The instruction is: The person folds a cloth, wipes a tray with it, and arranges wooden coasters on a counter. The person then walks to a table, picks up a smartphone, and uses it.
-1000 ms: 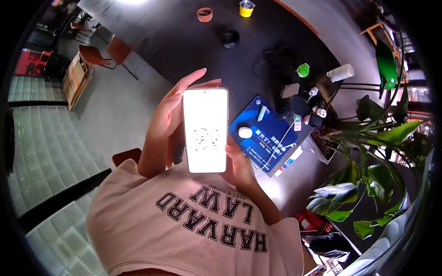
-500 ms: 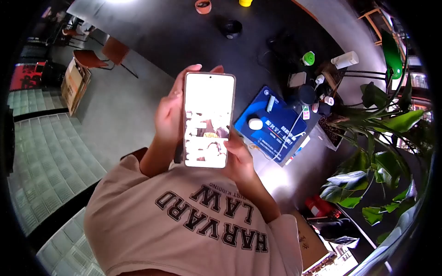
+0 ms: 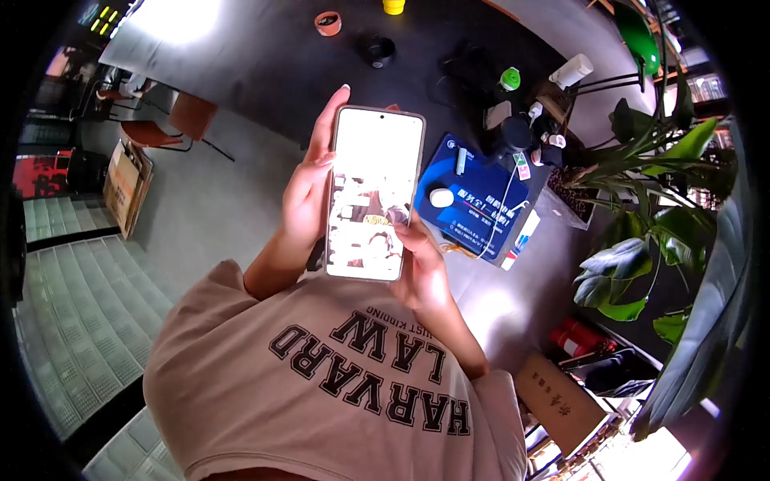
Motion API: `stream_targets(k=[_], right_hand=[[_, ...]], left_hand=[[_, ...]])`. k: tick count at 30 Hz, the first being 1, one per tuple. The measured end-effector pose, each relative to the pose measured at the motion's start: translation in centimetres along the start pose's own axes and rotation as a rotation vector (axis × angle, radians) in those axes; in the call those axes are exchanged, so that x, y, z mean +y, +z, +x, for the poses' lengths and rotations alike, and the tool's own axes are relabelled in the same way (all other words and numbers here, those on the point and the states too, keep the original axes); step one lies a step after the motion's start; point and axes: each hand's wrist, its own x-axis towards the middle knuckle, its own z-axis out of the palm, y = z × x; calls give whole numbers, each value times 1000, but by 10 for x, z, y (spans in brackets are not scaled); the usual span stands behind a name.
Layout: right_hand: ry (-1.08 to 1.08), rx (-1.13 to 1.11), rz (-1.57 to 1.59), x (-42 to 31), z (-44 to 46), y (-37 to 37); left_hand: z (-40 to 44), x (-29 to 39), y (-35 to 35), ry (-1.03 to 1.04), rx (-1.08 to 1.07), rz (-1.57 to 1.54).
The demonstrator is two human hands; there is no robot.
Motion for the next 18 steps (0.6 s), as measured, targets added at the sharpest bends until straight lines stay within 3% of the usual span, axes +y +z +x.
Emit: stream_targets(k=[18], right_hand=[[-23,-131,173,-14,-55,-42]], left_hand=[[-39,-35,51,18,-47,-129]])
